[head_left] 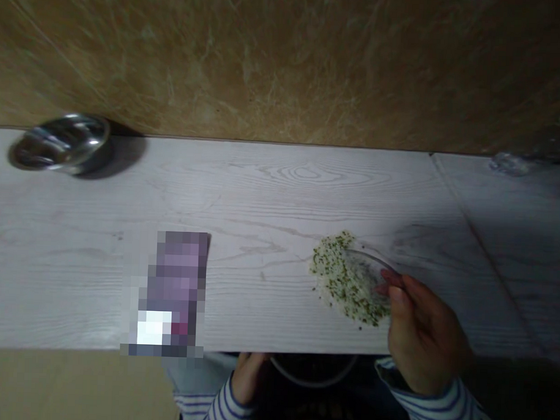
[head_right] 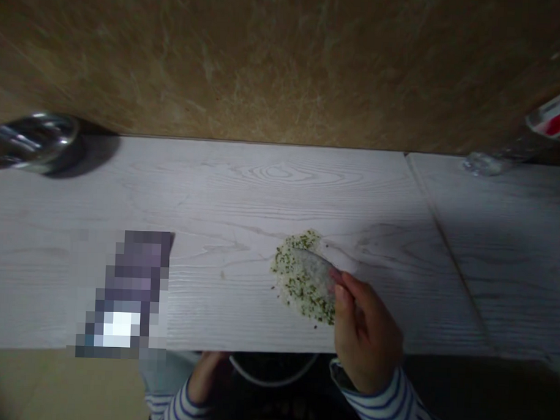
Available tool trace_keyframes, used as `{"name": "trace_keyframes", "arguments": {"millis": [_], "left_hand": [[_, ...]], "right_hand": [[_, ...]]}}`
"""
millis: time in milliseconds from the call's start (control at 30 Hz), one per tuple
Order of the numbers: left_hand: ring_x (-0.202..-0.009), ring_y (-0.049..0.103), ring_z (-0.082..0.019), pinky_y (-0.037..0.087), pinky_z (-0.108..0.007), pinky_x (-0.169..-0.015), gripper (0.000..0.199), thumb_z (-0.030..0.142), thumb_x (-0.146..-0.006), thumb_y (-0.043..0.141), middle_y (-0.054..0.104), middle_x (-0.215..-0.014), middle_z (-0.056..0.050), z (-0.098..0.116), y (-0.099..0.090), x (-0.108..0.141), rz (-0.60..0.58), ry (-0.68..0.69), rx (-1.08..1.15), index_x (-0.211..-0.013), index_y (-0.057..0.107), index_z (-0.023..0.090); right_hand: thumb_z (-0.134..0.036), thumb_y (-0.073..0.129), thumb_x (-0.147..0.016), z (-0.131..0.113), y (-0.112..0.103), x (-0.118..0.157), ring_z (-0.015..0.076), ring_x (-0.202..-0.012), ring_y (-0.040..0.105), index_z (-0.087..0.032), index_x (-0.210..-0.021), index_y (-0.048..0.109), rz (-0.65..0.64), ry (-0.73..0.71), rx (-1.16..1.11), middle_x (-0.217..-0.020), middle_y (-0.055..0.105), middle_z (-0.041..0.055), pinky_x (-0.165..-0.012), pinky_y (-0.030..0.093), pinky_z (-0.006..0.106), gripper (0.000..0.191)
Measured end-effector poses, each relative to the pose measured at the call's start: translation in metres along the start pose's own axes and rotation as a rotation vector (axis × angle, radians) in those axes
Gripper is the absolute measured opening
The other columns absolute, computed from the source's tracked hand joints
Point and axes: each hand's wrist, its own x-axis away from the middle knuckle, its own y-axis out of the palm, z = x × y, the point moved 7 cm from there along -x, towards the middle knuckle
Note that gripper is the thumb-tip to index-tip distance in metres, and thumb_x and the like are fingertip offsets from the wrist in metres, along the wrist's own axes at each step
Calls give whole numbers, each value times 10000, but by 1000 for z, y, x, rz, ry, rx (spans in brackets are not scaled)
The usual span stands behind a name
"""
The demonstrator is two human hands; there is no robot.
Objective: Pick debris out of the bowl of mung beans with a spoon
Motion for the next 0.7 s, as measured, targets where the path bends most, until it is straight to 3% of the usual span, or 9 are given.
{"name": "trace_keyframes", "arguments": {"millis": [100,167,233,367,467,700], "left_hand": [[-1048,597,-304,438,-435,-943,389,229,-643,695,710,-957,-61,-6,-1,8,-17,-55,50,-1030,691,188],[-992,620,-302,461,-420,-892,437,186,-599,661,719,-885,-54,-6,2,10,-17,-84,75,-1034,697,202],[-908,639,-280,495,-397,-797,500,181,-601,645,710,-879,-44,-3,7,10,-31,-98,85,-1099,667,218],[-811,643,-244,518,-363,-684,599,183,-607,629,688,-946,-41,0,23,12,-84,-119,103,-1201,583,244],[-799,629,-235,523,-354,-626,645,197,-610,638,661,-1013,-45,-1,30,20,-127,-118,112,-1240,527,282],[-831,604,-220,532,-354,-670,630,239,-618,630,617,-1061,-35,2,10,49,-131,-57,101,-1234,515,309]], "right_hand": [[-205,604,-860,0,2,-1,170,-669,696,-211,-1100,636,88,9,-92,-945,743,55,-623,588,305,243],[-201,603,-862,-4,3,-6,158,-666,692,-225,-1116,631,131,-33,-151,-942,742,42,-632,590,305,257],[-219,590,-872,-10,3,-10,155,-674,688,-238,-1117,631,156,-100,-192,-978,734,39,-664,593,328,249],[-268,548,-898,-6,10,-15,165,-735,695,-237,-1090,647,126,-80,-274,-971,732,53,-688,589,323,218],[-301,548,-894,-4,15,-17,162,-681,684,-233,-1085,651,119,-96,-383,-976,728,63,-646,583,319,227],[-401,612,-822,15,11,-25,162,-640,663,-200,-1056,640,127,30,-555,-941,726,84,-641,578,342,310]]}}
